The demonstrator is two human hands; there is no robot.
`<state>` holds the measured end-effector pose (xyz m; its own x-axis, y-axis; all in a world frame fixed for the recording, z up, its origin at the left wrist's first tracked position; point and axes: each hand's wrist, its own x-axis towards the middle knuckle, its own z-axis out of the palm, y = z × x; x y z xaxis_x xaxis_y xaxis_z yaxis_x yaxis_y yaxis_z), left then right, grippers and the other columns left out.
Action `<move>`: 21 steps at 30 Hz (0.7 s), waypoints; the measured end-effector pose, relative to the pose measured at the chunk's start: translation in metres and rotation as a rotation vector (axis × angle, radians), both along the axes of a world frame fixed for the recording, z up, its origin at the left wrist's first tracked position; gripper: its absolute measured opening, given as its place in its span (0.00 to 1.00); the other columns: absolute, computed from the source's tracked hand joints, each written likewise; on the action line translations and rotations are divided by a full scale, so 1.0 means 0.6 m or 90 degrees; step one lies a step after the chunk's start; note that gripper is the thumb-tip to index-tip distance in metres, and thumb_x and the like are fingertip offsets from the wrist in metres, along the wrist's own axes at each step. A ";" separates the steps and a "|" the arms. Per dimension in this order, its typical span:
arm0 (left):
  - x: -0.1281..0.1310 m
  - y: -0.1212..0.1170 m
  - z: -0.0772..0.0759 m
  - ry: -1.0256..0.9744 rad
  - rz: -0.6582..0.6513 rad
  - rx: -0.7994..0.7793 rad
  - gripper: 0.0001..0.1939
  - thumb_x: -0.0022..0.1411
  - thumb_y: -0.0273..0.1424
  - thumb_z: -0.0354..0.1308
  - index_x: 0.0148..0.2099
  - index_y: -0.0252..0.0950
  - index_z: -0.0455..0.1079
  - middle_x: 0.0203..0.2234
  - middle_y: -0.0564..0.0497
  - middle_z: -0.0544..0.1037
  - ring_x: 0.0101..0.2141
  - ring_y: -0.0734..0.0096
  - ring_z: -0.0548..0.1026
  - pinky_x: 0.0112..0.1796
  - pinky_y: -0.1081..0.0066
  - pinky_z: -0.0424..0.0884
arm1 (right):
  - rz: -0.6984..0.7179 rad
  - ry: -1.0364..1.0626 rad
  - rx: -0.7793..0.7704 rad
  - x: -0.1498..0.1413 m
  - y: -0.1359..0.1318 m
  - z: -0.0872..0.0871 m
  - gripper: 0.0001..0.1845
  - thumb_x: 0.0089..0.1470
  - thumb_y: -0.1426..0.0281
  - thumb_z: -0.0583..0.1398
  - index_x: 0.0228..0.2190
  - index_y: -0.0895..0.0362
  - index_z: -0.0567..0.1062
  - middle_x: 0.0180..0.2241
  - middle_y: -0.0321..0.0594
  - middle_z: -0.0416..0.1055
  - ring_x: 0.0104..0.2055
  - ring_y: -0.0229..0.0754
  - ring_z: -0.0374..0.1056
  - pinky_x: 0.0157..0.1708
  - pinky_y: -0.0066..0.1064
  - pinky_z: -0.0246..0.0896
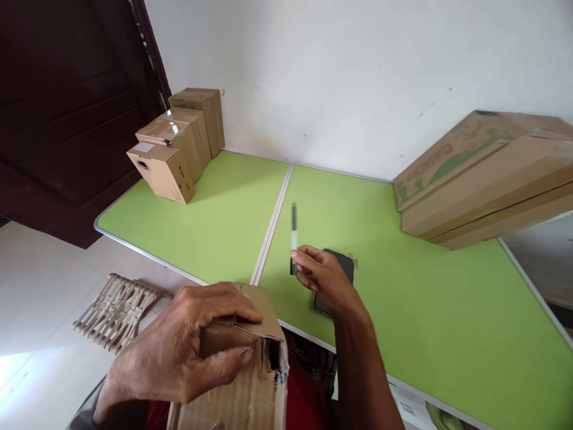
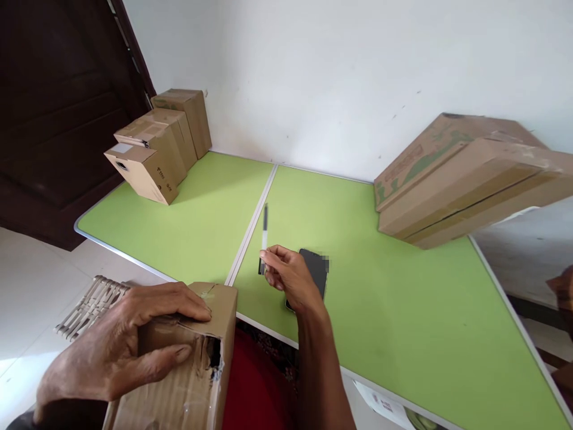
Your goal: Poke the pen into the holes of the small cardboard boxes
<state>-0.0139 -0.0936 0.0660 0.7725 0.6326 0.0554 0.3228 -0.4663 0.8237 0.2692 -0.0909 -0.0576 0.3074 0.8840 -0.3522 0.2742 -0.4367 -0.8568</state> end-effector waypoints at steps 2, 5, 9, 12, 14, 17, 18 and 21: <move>-0.007 0.009 -0.006 -0.054 -0.054 -0.039 0.16 0.66 0.26 0.67 0.55 0.37 0.80 0.50 0.46 0.87 0.47 0.66 0.86 0.48 0.74 0.79 | 0.016 0.160 0.075 -0.003 -0.046 0.024 0.26 0.57 0.42 0.64 0.31 0.51 0.70 0.21 0.27 0.62 0.16 0.33 0.55 0.16 0.26 0.50; -0.010 0.017 -0.021 -0.111 -0.079 -0.095 0.18 0.65 0.25 0.66 0.56 0.35 0.81 0.51 0.44 0.86 0.50 0.63 0.86 0.51 0.73 0.79 | 0.054 0.467 0.216 -0.018 -0.101 0.066 0.21 0.57 0.49 0.72 0.32 0.52 0.77 0.24 0.28 0.65 0.13 0.29 0.55 0.10 0.22 0.43; -0.004 0.018 -0.033 -0.118 -0.061 -0.130 0.15 0.66 0.26 0.65 0.55 0.34 0.81 0.48 0.44 0.86 0.47 0.65 0.86 0.48 0.73 0.79 | 0.097 0.602 0.318 -0.040 -0.131 0.111 0.11 0.63 0.58 0.71 0.34 0.51 0.84 0.34 0.36 0.73 0.19 0.31 0.66 0.10 0.19 0.48; -0.002 0.018 -0.035 -0.119 -0.060 -0.139 0.14 0.68 0.27 0.65 0.54 0.35 0.81 0.47 0.45 0.86 0.45 0.65 0.85 0.47 0.72 0.78 | 0.083 0.599 0.313 -0.051 -0.140 0.130 0.09 0.65 0.59 0.71 0.35 0.50 0.84 0.32 0.37 0.76 0.17 0.31 0.64 0.12 0.20 0.51; -0.005 0.018 -0.036 -0.120 -0.058 -0.148 0.13 0.69 0.27 0.65 0.54 0.35 0.81 0.47 0.45 0.86 0.45 0.66 0.85 0.47 0.72 0.78 | 0.043 0.542 0.273 -0.059 -0.149 0.138 0.11 0.64 0.58 0.72 0.45 0.47 0.84 0.29 0.36 0.76 0.16 0.31 0.63 0.13 0.20 0.54; -0.009 0.019 -0.038 -0.116 -0.055 -0.156 0.13 0.69 0.27 0.65 0.55 0.36 0.80 0.47 0.46 0.86 0.45 0.66 0.85 0.47 0.72 0.78 | -0.044 0.415 0.194 -0.065 -0.167 0.147 0.43 0.63 0.55 0.73 0.72 0.39 0.64 0.24 0.33 0.76 0.16 0.34 0.59 0.14 0.21 0.55; -0.009 0.020 -0.038 -0.116 -0.057 -0.156 0.14 0.68 0.27 0.65 0.55 0.36 0.80 0.47 0.46 0.86 0.45 0.66 0.85 0.47 0.72 0.78 | -0.065 0.392 0.179 -0.064 -0.174 0.147 0.49 0.63 0.54 0.72 0.76 0.37 0.57 0.24 0.31 0.76 0.16 0.34 0.58 0.13 0.21 0.54; -0.006 0.020 -0.037 -0.118 -0.062 -0.151 0.14 0.67 0.26 0.66 0.54 0.34 0.81 0.47 0.44 0.86 0.45 0.65 0.85 0.47 0.71 0.78 | -0.076 0.394 0.226 -0.046 -0.194 0.138 0.30 0.66 0.57 0.69 0.67 0.36 0.74 0.23 0.34 0.77 0.16 0.35 0.62 0.13 0.23 0.53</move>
<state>-0.0173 -0.0813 0.0438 0.8205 0.5683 0.0612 0.1199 -0.2758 0.9537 0.2418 -0.2073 0.0254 0.2465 0.9501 -0.1910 -0.3390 -0.1001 -0.9354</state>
